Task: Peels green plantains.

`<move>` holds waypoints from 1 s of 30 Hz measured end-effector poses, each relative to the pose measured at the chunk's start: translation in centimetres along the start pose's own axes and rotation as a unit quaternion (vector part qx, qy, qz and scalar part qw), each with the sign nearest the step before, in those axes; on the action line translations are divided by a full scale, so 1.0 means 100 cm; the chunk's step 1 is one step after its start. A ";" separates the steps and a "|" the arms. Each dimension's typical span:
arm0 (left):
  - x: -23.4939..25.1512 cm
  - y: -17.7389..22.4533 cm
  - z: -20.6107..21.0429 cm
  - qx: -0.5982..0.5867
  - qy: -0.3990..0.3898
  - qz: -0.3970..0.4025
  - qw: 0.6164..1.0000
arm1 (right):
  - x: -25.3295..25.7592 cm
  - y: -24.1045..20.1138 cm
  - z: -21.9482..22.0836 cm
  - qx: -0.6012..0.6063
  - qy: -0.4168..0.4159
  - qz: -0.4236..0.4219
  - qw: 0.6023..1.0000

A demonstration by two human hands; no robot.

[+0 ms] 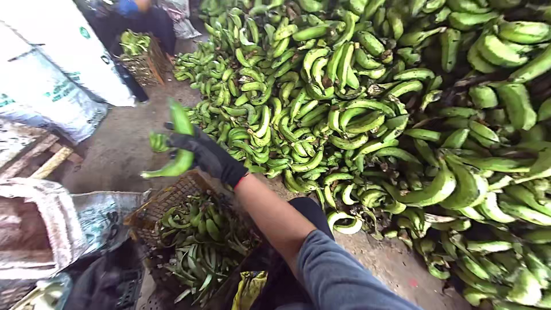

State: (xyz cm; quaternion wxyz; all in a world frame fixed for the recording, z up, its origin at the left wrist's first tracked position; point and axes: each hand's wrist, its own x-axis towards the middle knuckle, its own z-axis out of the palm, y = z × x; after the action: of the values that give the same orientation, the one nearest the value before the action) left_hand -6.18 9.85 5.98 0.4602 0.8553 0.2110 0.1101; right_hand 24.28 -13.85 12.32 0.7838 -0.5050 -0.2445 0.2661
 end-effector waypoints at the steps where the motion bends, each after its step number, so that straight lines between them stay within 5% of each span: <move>1: -0.001 0.015 0.017 -0.028 0.021 -0.002 0.999 | -0.002 0.001 0.002 -0.034 0.024 0.002 0.999; 4: -0.007 0.066 0.077 -0.177 0.059 -0.063 0.980 | -0.013 -0.003 0.006 -0.074 0.012 0.005 0.997; 8: -0.017 0.074 0.131 -0.287 0.014 -0.047 0.957 | -0.055 0.012 0.012 -0.208 0.031 0.007 0.978; 16: -0.014 0.117 0.134 -0.449 0.018 0.106 0.887 | -0.067 0.029 0.036 -0.163 0.017 -0.048 0.985; 18: -0.013 0.102 0.140 -0.417 -0.008 -0.011 0.909 | -0.066 0.022 0.043 -0.150 0.006 -0.029 0.988; 21: -0.015 0.067 0.150 -0.398 -0.088 -0.193 0.892 | -0.052 0.014 0.040 -0.077 -0.081 -0.009 0.994; 24: -0.015 0.068 0.135 -0.360 -0.077 -0.159 0.916 | -0.033 0.021 0.023 -0.040 -0.114 0.027 0.992; 27: -0.003 0.090 0.100 -0.187 -0.039 -0.059 0.980 | -0.026 0.034 0.016 -0.033 -0.073 0.068 0.994; 30: 0.007 0.102 0.074 -0.029 -0.065 -0.001 0.997 | -0.027 0.049 0.017 -0.029 -0.047 0.070 0.996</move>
State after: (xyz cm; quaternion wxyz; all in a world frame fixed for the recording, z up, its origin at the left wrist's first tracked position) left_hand -0.05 -0.30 10.40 0.4975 0.8470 0.1778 0.0595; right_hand 20.37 -12.78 8.12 0.7362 -0.5302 -0.2524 0.3364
